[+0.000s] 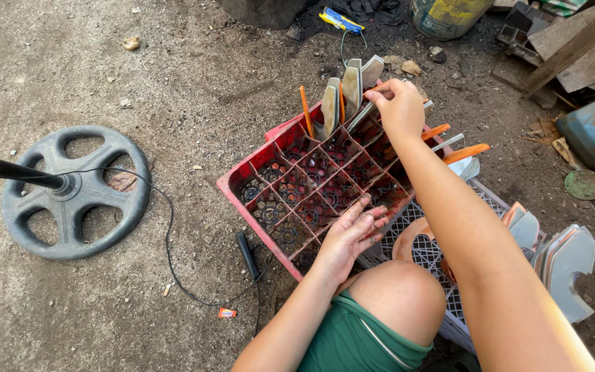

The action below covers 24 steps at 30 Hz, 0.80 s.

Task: The person sits on the ground and paints curved shoe parts orange using a small brush. They repeatedly dip the brush into a small container of paint, apply it to the parts, and place the painted pieces into a red crate.

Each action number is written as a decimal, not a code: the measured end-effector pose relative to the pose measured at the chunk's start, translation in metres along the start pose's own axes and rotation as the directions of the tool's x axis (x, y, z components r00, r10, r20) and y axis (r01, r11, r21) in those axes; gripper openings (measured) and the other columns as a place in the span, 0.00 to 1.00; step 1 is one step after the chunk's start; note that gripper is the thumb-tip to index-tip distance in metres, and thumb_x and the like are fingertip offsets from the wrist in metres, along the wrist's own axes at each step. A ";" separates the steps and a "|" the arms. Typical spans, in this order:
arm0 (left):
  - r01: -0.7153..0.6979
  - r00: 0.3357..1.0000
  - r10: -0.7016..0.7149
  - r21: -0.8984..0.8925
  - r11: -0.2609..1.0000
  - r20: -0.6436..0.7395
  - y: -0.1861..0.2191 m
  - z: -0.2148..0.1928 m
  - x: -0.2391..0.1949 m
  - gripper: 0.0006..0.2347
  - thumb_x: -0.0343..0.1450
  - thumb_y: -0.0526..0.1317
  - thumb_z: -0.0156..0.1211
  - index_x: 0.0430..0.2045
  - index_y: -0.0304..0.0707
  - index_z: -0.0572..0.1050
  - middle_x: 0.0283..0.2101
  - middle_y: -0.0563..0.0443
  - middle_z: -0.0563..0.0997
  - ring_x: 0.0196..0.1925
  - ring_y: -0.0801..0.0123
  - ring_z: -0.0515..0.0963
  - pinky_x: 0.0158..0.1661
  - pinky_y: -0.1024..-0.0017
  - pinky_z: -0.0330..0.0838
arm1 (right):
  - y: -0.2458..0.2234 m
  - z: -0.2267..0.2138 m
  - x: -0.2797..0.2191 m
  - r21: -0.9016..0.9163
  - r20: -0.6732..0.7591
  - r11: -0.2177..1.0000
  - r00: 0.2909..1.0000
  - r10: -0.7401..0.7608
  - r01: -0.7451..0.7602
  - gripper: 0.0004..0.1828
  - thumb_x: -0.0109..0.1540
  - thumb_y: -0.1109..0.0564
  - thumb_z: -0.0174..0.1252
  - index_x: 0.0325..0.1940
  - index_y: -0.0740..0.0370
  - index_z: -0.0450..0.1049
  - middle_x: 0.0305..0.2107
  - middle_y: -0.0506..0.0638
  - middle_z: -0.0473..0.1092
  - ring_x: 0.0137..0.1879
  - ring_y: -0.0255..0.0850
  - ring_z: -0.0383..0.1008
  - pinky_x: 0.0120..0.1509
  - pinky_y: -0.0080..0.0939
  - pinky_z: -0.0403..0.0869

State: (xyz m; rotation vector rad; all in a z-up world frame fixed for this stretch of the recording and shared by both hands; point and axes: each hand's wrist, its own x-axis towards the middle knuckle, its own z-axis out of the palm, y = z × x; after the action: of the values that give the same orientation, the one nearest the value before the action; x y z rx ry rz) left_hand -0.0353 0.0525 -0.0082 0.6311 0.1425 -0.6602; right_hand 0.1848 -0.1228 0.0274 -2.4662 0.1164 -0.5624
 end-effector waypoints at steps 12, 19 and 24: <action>-0.005 1.000 0.005 0.030 1.000 -0.013 0.003 0.001 -0.004 0.30 0.74 0.41 0.57 0.74 0.41 0.54 0.63 0.47 0.75 0.59 0.71 0.77 0.57 0.66 0.71 | 0.004 0.003 0.010 0.001 -0.015 0.994 0.994 -0.106 0.106 0.16 0.60 0.51 0.70 0.47 0.62 0.80 0.36 0.52 0.76 0.44 0.47 0.77 0.47 0.48 0.72; -0.034 0.999 0.035 0.029 0.999 -0.022 0.003 0.004 -0.009 0.30 0.74 0.40 0.57 0.73 0.41 0.54 0.63 0.46 0.75 0.58 0.70 0.78 0.57 0.67 0.72 | -0.018 -0.018 0.005 -0.050 -0.022 0.976 0.977 -0.213 0.212 0.14 0.62 0.52 0.71 0.45 0.62 0.81 0.37 0.53 0.76 0.43 0.47 0.77 0.47 0.47 0.73; -0.069 0.996 0.071 0.024 0.997 -0.061 0.015 0.005 -0.017 0.30 0.72 0.38 0.56 0.71 0.45 0.55 0.59 0.50 0.74 0.50 0.64 0.82 0.48 0.68 0.78 | -0.036 -0.098 -0.025 0.084 -0.093 0.941 0.943 -0.319 0.327 0.11 0.70 0.57 0.68 0.54 0.64 0.80 0.44 0.55 0.73 0.40 0.40 0.75 0.44 0.38 0.74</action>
State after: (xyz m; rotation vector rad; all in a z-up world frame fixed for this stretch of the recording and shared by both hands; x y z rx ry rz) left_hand -0.0399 0.0676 0.0086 0.6750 0.1706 -0.5754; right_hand 0.1192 -0.1414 0.1107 -2.3803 -0.2858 -0.7850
